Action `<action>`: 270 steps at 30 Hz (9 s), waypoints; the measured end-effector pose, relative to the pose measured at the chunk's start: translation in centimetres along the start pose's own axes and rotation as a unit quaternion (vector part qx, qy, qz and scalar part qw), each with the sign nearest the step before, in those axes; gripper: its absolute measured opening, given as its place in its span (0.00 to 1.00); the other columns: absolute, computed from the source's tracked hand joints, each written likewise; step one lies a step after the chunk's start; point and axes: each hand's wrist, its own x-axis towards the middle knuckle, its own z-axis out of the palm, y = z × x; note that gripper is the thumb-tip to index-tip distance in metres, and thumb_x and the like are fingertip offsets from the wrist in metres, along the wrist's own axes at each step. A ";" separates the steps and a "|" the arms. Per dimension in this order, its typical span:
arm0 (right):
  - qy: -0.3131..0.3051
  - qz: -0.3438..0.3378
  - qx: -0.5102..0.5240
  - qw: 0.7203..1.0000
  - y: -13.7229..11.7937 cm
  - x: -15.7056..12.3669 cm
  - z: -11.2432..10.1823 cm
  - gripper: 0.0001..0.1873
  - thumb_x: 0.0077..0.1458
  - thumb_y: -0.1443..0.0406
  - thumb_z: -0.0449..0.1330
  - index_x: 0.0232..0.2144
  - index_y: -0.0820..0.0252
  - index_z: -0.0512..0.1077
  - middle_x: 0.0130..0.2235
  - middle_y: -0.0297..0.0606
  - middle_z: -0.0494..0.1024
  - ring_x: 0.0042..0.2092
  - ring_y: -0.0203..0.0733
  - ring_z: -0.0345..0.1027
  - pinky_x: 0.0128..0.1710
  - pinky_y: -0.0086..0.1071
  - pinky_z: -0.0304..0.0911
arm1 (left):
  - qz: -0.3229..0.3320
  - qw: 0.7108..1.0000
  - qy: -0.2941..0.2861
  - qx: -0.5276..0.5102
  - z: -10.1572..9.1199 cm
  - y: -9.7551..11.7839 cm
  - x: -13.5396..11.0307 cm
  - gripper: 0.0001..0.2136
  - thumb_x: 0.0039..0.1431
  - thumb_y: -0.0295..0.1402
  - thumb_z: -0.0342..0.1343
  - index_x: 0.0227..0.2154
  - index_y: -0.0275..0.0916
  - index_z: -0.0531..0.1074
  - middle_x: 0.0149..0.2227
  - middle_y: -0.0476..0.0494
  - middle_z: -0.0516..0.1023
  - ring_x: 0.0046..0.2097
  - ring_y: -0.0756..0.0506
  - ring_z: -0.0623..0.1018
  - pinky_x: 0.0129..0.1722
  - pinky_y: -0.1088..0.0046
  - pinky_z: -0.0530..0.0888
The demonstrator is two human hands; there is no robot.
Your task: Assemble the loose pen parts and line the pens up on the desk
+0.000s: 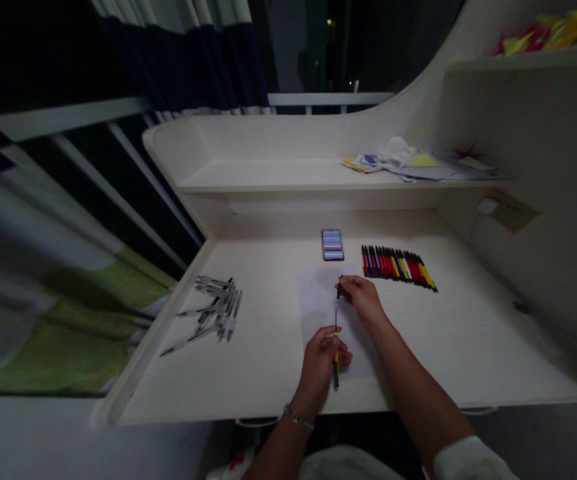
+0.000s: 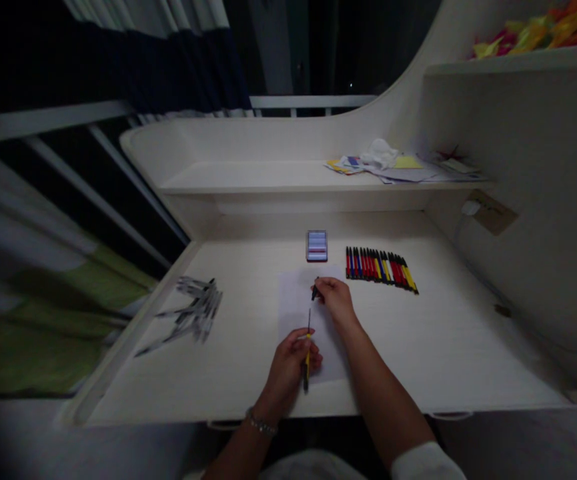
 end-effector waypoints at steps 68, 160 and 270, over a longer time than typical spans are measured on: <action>-0.043 -0.074 -0.568 0.819 2.5 0.0 -0.3 0.12 0.54 0.59 0.60 0.35 0.58 0.80 0.38 0.45 0.82 0.42 0.46 0.75 0.41 0.31 0.60 | -0.018 0.999 0.043 -0.014 0.0 0.4 -0.2 0.25 0.50 0.42 0.66 0.47 0.35 0.70 0.29 0.44 0.77 0.28 0.47 0.79 0.29 0.70 0.77; -0.007 -0.096 -0.566 0.819 2.8 -3.1 -4.5 0.14 0.62 0.63 0.53 0.39 0.58 0.79 0.41 0.44 0.81 0.43 0.44 0.73 0.42 0.30 0.58 | 0.226 0.885 -0.005 0.408 -2.7 -0.4 0.4 0.10 0.50 0.24 0.60 0.33 0.45 0.80 0.36 0.42 0.80 0.42 0.39 0.75 0.48 0.60 0.68; -0.047 -0.016 -0.633 0.773 1.5 -1.8 0.6 0.15 0.59 0.58 0.56 0.42 0.61 0.76 0.46 0.50 0.78 0.47 0.51 0.73 0.45 0.38 0.63 | 0.151 0.961 0.037 0.227 -1.8 1.0 0.6 0.16 0.52 0.43 0.63 0.37 0.35 0.79 0.34 0.39 0.83 0.37 0.42 0.81 0.39 0.67 0.76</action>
